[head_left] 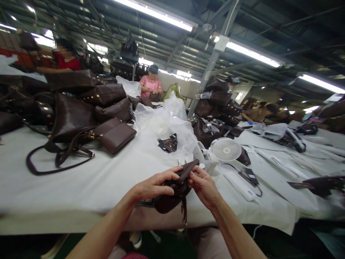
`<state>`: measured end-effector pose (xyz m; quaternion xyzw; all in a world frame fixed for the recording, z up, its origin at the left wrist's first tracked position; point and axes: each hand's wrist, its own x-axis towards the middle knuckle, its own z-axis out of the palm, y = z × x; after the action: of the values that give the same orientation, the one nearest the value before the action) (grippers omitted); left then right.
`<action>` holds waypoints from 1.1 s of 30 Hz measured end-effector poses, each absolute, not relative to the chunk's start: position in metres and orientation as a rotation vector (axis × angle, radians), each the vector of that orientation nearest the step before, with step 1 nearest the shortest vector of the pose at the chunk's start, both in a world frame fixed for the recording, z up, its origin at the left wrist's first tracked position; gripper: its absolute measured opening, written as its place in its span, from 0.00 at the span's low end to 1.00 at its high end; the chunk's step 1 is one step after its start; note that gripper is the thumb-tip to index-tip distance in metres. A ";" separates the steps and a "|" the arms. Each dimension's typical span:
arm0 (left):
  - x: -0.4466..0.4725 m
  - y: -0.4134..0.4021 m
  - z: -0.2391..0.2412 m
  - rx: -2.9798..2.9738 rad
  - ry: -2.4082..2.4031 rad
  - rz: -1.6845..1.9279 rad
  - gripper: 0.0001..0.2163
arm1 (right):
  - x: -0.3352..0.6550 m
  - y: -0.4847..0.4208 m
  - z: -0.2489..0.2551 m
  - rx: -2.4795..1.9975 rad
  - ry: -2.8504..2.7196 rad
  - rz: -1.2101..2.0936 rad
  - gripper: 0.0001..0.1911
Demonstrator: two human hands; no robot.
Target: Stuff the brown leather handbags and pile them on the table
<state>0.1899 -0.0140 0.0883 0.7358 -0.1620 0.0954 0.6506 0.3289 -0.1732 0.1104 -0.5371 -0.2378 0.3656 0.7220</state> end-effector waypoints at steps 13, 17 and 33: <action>0.183 -0.020 0.105 1.881 -0.270 0.323 0.11 | 0.303 -0.167 0.107 -1.062 -0.272 0.741 0.19; 0.178 -0.021 0.095 1.864 -0.158 0.373 0.12 | 0.302 -0.166 0.114 -1.180 -0.420 0.735 0.22; 0.179 -0.035 0.083 1.914 0.028 0.580 0.29 | 0.310 -0.165 0.122 -1.400 -0.613 0.568 0.23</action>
<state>0.1789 -0.0351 0.0827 0.8052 0.0120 0.2440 0.5403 0.3097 -0.1652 0.1224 -0.6248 -0.2736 0.2535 0.6859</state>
